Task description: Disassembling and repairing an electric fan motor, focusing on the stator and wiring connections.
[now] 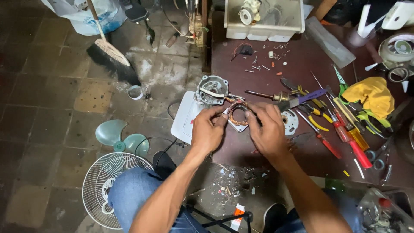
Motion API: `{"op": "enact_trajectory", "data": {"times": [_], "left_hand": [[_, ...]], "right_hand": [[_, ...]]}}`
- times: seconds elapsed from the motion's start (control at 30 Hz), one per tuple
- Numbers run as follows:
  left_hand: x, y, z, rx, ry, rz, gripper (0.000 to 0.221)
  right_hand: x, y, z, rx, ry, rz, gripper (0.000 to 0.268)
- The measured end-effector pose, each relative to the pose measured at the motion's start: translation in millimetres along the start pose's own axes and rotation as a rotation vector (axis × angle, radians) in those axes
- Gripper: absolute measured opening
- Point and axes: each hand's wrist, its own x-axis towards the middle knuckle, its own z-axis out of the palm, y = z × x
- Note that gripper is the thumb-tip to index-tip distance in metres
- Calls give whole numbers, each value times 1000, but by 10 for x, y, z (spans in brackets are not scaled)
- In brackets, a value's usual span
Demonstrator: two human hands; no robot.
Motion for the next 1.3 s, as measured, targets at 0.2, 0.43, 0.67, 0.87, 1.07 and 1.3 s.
{"op": "enact_trajectory", "data": {"times": [0.2,0.43,0.67,0.87,1.07,1.3], "left_hand": [[-48,11,17,-23,-20,9,30],[17,-98,102,-49,2,21,28],[68,-79,95,-72,28,41,21],[77,5,58,-102,47,45,17],[88,-12,81,-199,51,-4,17],[77,25,99,-330,41,-130,20]], "right_hand": [[-46,135,92,-44,37,-47,19],[-55,221,128,18,12,-1,23],[-10,230,124,99,-25,75,23],[5,253,100,162,-41,137,23],[19,253,82,207,-54,177,23],[12,279,77,224,-76,197,24]]}}
